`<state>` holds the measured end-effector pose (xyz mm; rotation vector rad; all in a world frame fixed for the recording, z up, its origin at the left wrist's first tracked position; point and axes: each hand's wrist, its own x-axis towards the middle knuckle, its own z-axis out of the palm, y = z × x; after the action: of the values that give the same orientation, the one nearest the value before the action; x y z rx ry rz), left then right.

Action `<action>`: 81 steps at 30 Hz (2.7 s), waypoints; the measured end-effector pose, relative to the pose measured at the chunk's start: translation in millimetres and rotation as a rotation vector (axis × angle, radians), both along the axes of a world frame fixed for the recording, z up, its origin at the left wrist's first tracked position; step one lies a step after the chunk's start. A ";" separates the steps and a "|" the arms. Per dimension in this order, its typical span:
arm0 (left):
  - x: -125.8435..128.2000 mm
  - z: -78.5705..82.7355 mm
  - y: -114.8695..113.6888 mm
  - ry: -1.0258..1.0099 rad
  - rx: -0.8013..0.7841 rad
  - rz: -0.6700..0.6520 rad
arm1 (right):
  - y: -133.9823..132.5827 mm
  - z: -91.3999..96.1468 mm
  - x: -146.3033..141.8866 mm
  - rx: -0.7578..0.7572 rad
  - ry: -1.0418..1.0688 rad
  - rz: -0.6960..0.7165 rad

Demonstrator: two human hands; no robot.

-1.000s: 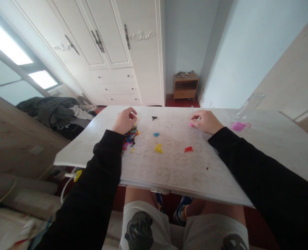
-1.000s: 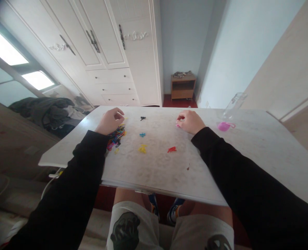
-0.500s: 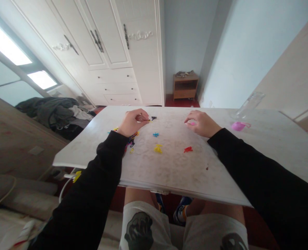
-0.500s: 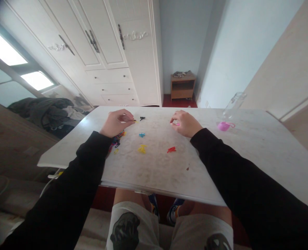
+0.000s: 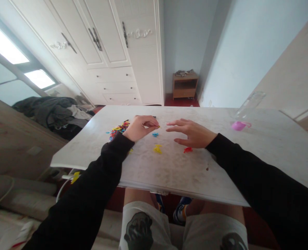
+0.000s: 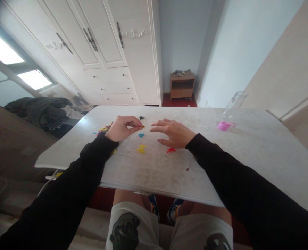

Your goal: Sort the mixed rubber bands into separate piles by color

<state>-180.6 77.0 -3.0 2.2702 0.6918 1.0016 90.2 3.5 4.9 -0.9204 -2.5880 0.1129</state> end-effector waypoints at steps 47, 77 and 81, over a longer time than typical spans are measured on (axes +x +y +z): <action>-3.2 -14.9 24.0 0.122 0.078 0.262 | -16.8 6.5 -22.3 -0.138 0.098 0.121; -45.7 8.8 49.7 0.089 0.108 0.683 | -15.9 8.1 -18.4 0.014 0.014 0.041; -63.0 11.5 53.1 0.142 0.099 0.712 | -16.1 7.4 -18.2 0.018 0.013 0.042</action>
<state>-243.6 130.0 8.4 2.2232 1.6130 1.2006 72.0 -12.6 12.3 -0.8559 -2.5926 0.1069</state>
